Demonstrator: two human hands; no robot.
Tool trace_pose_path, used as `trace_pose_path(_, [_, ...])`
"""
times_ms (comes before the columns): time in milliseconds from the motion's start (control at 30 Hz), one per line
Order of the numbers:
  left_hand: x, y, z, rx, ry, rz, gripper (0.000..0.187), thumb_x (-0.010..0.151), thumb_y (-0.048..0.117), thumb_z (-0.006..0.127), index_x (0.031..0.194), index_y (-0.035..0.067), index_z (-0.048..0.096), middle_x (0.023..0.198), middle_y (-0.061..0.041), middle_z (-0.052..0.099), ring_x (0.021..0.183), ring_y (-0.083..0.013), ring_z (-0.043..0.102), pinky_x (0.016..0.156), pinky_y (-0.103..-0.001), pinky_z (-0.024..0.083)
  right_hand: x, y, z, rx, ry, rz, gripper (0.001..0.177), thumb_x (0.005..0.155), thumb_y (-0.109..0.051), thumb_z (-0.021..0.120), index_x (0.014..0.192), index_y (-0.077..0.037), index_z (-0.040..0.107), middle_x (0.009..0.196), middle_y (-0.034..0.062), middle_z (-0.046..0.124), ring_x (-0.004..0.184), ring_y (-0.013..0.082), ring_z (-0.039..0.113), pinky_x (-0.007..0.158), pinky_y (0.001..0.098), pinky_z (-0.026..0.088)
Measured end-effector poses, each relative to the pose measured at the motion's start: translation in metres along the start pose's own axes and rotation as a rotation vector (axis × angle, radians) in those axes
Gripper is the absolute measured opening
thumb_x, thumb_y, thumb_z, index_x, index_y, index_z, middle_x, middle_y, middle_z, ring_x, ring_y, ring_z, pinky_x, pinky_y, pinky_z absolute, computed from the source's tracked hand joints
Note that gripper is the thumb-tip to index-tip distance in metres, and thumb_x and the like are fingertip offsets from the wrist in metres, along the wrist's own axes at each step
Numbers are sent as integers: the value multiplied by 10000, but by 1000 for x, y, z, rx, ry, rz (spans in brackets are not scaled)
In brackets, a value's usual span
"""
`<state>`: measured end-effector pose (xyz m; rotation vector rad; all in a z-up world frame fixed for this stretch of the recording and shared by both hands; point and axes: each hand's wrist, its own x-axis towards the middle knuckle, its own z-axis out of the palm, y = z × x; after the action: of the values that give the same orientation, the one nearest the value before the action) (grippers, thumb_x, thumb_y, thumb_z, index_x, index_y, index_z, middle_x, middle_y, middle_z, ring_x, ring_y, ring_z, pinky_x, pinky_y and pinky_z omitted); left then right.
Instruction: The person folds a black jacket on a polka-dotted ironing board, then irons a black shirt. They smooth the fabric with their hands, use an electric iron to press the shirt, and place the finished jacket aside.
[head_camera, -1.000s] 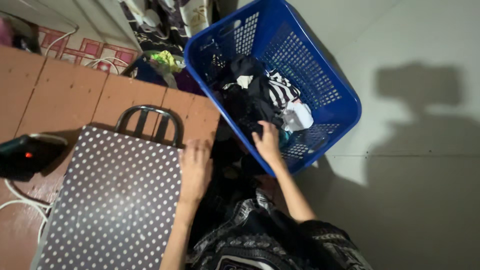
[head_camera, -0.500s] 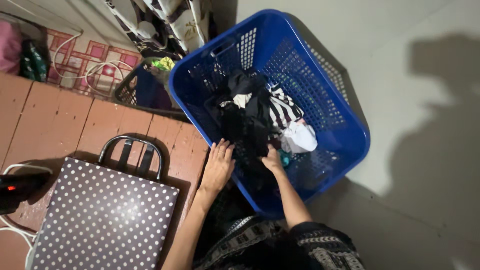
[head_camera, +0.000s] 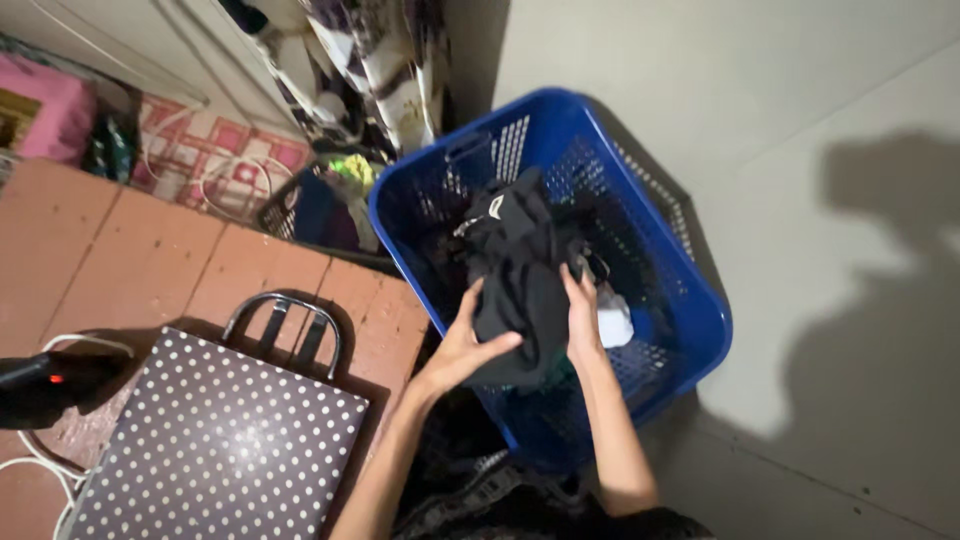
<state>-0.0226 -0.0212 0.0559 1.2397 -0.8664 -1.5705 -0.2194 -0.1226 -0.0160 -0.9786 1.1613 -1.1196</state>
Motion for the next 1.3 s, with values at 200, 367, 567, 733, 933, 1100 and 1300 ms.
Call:
trace_pose_path(200, [-10, 39, -36, 60, 508, 167, 311, 1001, 249, 733, 1106, -43, 752, 936, -25, 704, 826, -99, 590, 735, -274, 511, -18, -62, -7, 146, 12, 59, 250, 1142, -329, 584, 1126, -80, 593, 902, 72, 620, 636, 161, 537, 517, 324, 419])
trace_pose_path(367, [-71, 75, -97, -140, 678, 434, 295, 1040, 245, 610, 1193, 10, 700, 1013, 53, 692, 879, -34, 592, 794, -212, 489, -33, -96, -1, 277, -95, -144, 175, 1134, -282, 549, 1099, -111, 555, 1026, 28, 633, 893, 126, 651, 714, 313, 544])
trace_pose_path(567, [-137, 95, -120, -11, 768, 484, 360, 1097, 291, 562, 1252, -15, 670, 1040, 38, 671, 922, -44, 579, 842, -223, 489, -56, -99, 53, 198, -332, -198, 602, 1053, -234, 629, 1528, -107, 283, 1254, 72, 541, 1202, 196, 562, 1109, 427, 463])
trace_pose_path(733, [-143, 99, -86, 47, 785, 263, 430, 1022, 402, 531, 1213, 31, 637, 966, -2, 692, 862, -99, 624, 776, -266, 530, -126, -88, 98, -679, -661, -669, 1222, 739, -220, 854, 1605, -2, 21, 1649, 212, 173, 1506, 353, 201, 1198, 437, 213])
trace_pose_path(933, [-144, 86, -29, 18, -12, 408, 475, 1065, 347, 442, 1477, 110, 459, 1156, 42, 605, 903, -59, 534, 838, -217, 497, -144, -93, 124, -563, -569, -600, 987, 803, -225, 793, 1529, -11, 158, 1551, 178, 289, 1407, 309, 308, 1134, 406, 291])
trace_pose_path(1100, [-128, 65, -49, 102, 74, 371, 616, 924, 143, 778, 1482, 59, 530, 988, -34, 488, 873, -107, 481, 781, -271, 450, -124, -136, 52, -44, -242, -305, 796, 858, -230, 742, 1465, -19, 273, 1468, 150, 385, 1326, 272, 397, 1081, 380, 355])
trace_pose_path(1300, [-94, 0, -22, 736, 174, 698, 948, 676, 283, 918, 1452, -2, 454, 1329, -202, 550, 1201, -366, 530, 1011, -421, 455, -119, -160, -1, 218, -80, -133, 578, 923, -236, 682, 1389, -28, 411, 1370, 116, 501, 1227, 228, 504, 1017, 349, 432])
